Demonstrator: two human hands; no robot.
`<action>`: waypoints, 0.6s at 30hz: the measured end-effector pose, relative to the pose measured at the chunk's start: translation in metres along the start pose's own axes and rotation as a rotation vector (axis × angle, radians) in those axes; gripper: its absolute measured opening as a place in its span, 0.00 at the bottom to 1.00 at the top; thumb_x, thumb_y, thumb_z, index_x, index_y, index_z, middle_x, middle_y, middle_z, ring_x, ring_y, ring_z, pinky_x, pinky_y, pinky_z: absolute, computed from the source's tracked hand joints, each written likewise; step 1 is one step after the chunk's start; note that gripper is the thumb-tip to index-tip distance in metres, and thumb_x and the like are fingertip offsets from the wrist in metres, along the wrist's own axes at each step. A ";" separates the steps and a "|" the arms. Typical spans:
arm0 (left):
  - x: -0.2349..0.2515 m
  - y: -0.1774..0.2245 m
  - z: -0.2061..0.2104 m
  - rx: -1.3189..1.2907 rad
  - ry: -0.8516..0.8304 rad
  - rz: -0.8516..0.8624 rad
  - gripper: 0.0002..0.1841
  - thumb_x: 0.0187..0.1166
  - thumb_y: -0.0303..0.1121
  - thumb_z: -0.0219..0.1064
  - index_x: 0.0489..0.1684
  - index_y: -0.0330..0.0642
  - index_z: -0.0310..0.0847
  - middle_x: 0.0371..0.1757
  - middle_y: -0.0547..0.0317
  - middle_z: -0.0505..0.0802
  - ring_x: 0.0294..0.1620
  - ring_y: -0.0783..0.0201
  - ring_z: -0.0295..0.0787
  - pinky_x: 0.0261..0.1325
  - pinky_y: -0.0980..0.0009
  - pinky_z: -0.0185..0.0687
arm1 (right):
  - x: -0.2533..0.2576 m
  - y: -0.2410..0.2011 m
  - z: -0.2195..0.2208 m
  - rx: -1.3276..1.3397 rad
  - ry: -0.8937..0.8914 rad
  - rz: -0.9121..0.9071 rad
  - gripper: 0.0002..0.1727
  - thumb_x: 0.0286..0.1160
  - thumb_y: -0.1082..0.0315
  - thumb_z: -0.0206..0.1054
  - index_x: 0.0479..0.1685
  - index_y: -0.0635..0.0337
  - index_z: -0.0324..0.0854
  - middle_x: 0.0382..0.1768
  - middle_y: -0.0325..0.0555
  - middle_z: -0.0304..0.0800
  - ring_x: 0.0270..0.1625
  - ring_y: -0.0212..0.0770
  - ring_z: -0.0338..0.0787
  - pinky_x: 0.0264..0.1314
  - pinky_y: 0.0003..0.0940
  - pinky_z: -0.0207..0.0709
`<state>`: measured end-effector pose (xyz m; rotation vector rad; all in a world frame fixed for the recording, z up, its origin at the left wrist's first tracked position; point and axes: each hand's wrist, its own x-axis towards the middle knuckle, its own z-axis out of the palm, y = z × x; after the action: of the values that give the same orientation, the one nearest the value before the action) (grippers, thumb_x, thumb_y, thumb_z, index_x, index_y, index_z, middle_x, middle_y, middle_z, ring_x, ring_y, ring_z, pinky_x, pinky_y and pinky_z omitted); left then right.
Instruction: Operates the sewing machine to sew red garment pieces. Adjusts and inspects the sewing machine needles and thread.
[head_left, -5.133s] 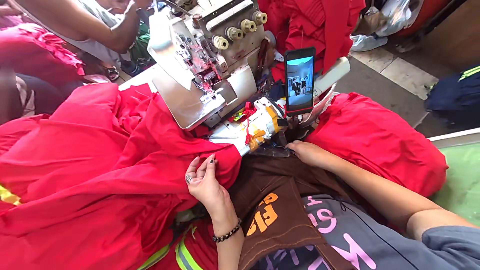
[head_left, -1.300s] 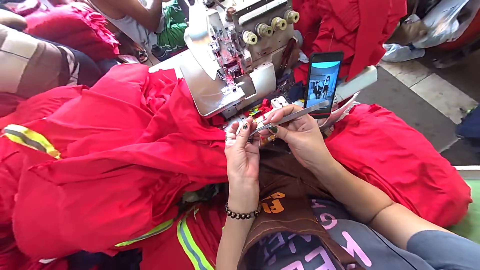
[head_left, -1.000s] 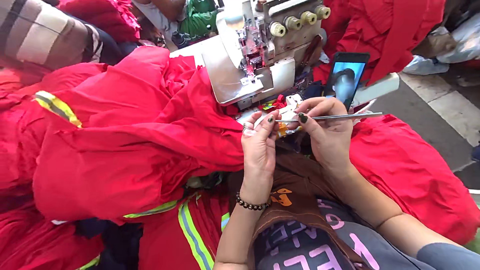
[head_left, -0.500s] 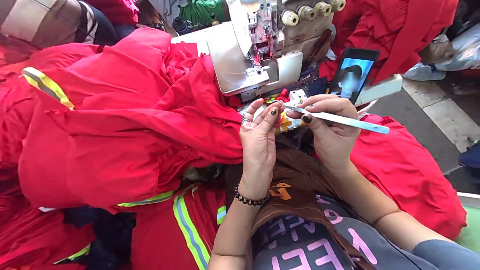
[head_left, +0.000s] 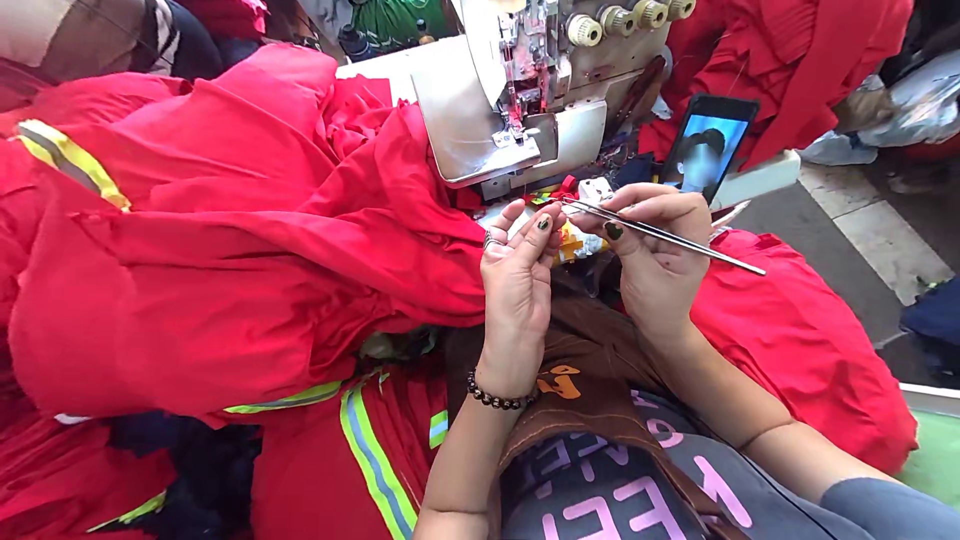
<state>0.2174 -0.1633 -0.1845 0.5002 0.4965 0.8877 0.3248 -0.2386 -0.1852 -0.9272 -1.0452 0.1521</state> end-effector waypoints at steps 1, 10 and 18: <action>-0.001 0.000 0.000 0.006 -0.004 0.005 0.20 0.80 0.19 0.65 0.69 0.45 0.75 0.55 0.49 0.95 0.51 0.59 0.96 0.59 0.66 0.90 | 0.000 0.000 0.000 0.002 0.011 -0.002 0.11 0.78 0.78 0.69 0.52 0.56 0.78 0.57 0.47 0.85 0.57 0.43 0.92 0.58 0.39 0.92; -0.001 0.000 0.003 0.062 -0.008 0.078 0.21 0.76 0.16 0.68 0.65 0.43 0.76 0.51 0.49 0.96 0.49 0.60 0.96 0.56 0.68 0.91 | -0.004 0.003 0.003 0.006 0.075 -0.006 0.13 0.75 0.79 0.71 0.52 0.55 0.78 0.53 0.49 0.93 0.56 0.46 0.95 0.58 0.39 0.92; -0.002 -0.001 0.004 0.091 -0.005 0.099 0.22 0.74 0.15 0.69 0.66 0.42 0.76 0.49 0.50 0.96 0.49 0.61 0.96 0.57 0.67 0.90 | -0.007 0.004 0.006 -0.012 0.063 0.000 0.15 0.74 0.81 0.71 0.52 0.56 0.77 0.52 0.50 0.94 0.57 0.46 0.95 0.59 0.38 0.92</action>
<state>0.2195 -0.1665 -0.1813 0.6138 0.5122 0.9612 0.3174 -0.2362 -0.1916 -0.9369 -0.9885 0.1157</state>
